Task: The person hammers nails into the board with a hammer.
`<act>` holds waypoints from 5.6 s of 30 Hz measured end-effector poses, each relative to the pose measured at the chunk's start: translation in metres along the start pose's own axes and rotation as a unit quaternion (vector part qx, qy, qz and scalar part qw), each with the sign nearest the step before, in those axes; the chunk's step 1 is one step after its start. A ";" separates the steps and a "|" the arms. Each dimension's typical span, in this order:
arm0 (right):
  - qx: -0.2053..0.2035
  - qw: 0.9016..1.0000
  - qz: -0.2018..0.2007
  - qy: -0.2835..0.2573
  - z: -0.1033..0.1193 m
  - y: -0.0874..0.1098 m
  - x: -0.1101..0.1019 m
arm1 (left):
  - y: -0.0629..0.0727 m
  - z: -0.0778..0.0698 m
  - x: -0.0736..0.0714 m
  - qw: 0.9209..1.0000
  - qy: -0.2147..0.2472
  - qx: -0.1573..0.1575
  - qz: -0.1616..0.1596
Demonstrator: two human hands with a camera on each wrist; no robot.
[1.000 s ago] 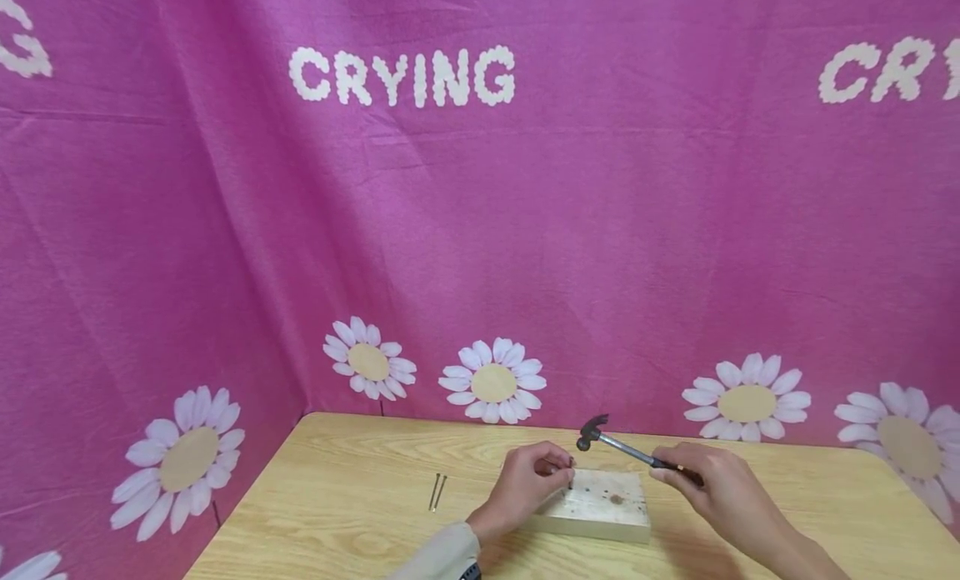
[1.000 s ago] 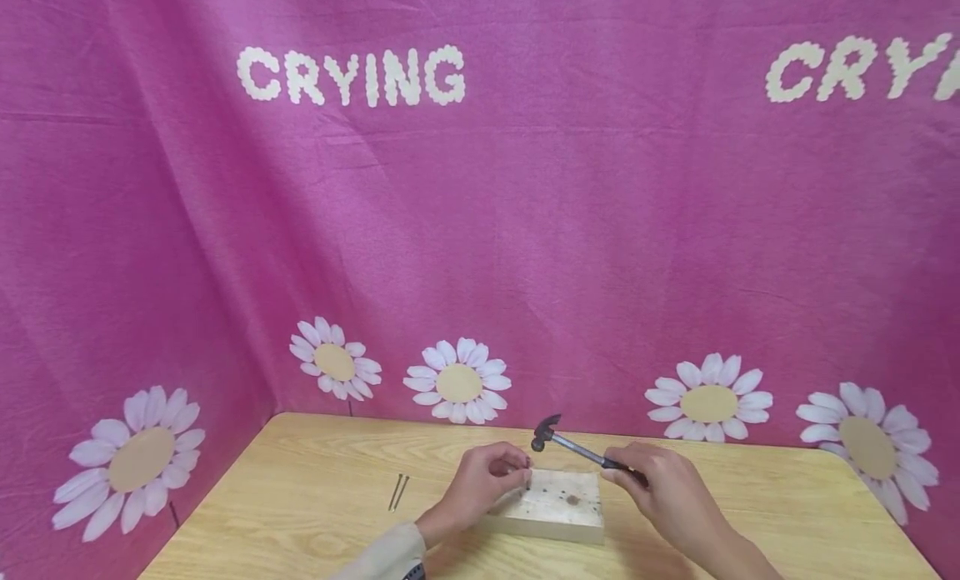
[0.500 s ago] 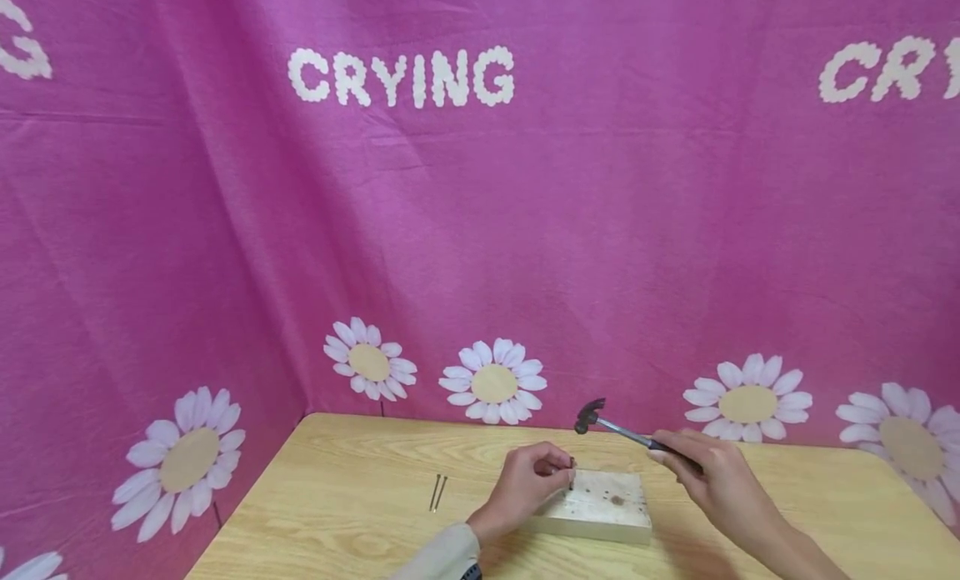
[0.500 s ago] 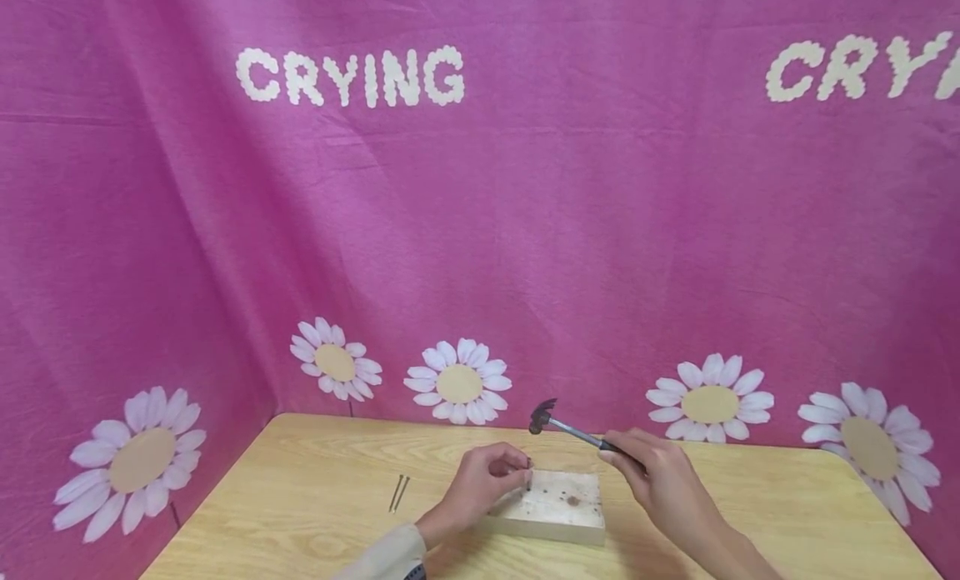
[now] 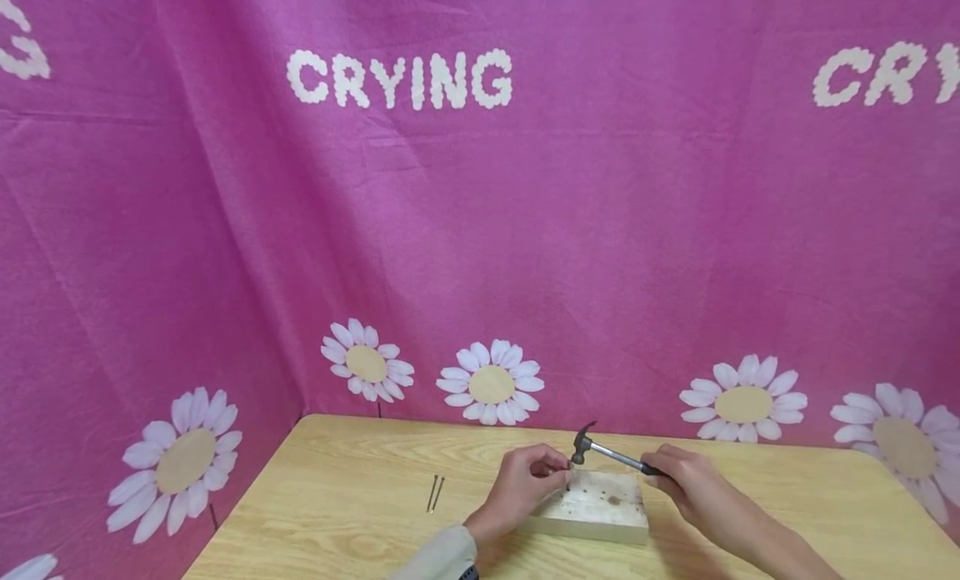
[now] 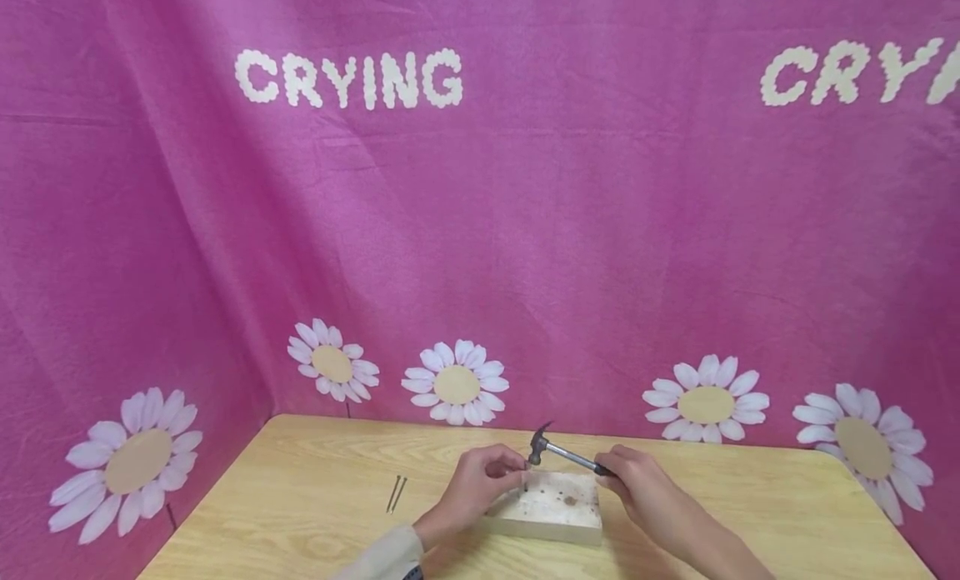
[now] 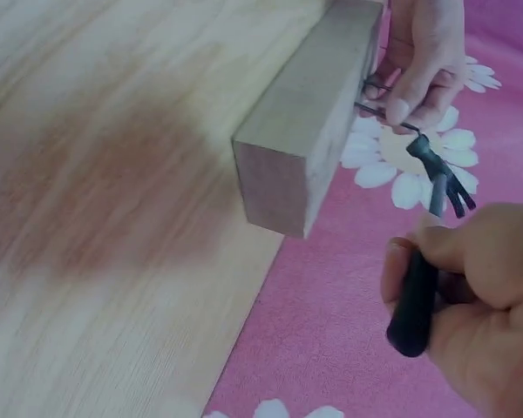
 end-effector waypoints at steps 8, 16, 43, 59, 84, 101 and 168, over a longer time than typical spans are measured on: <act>0.006 1.000 0.016 0.006 -0.002 0.000 0.001 | 0.001 0.002 0.000 1.000 0.008 0.002 -0.006; 0.091 0.996 0.002 0.000 -0.005 -0.010 -0.019 | 0.001 0.000 0.001 1.000 0.002 0.001 0.002; 0.053 0.998 0.011 -0.016 0.004 -0.013 -0.007 | 0.002 0.004 -0.002 1.000 0.002 -0.026 -0.013; 0.029 0.999 -0.039 0.008 0.003 -0.005 0.000 | 0.005 0.007 -0.002 0.999 0.005 -0.028 -0.020; 0.040 0.998 -0.046 -0.011 0.007 -0.003 0.005 | 0.008 0.005 -0.005 0.999 0.020 -0.041 -0.016; 0.093 0.995 -0.027 -0.014 -0.002 -0.006 -0.008 | 0.007 0.004 -0.007 0.999 0.029 -0.022 0.010; 0.089 0.996 -0.028 0.013 -0.026 0.036 -0.004 | 0.058 -0.006 -0.159 0.929 -0.337 -0.115 -0.101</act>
Point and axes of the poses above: each hand's wrist, its own y-axis away from the middle knuckle, its own x-axis out of the palm, z = x × y, the point moved 4 cm from there along -y, towards the middle knuckle, and after that the axes turned 12 degrees about y, right-handed, at the moved point
